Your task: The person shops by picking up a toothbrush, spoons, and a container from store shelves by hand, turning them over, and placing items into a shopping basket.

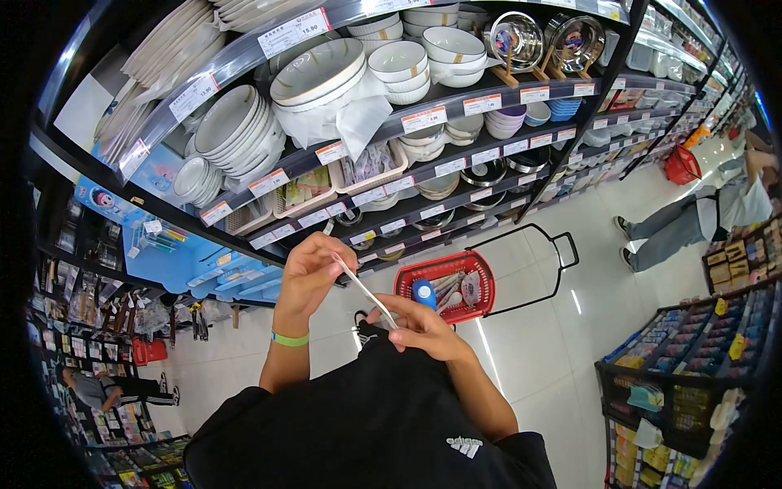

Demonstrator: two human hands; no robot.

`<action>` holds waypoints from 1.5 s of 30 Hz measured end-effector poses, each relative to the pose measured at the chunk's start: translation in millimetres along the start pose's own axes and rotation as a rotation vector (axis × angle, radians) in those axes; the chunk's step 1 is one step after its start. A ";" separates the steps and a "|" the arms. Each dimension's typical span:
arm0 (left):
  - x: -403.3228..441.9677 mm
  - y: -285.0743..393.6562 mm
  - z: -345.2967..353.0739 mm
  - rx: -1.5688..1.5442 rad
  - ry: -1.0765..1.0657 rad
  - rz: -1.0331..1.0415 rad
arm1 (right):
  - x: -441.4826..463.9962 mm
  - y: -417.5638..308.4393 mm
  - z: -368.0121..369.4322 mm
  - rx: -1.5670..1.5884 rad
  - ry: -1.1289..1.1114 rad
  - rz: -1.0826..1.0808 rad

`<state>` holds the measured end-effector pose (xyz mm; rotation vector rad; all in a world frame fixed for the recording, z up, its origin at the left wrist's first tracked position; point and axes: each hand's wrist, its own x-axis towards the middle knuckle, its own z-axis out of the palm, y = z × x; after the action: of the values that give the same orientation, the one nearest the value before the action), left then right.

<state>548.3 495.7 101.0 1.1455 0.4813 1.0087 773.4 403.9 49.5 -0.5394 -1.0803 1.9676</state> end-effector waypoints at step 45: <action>10.2 -125.5 -6.8 0.300 -0.235 -0.584 | -16.5 35.2 -58.6 -0.505 0.373 0.058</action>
<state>599.5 500.0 -14.2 1.2648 0.7389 0.2970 807.0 408.7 -12.1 -1.1668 -1.3234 1.5447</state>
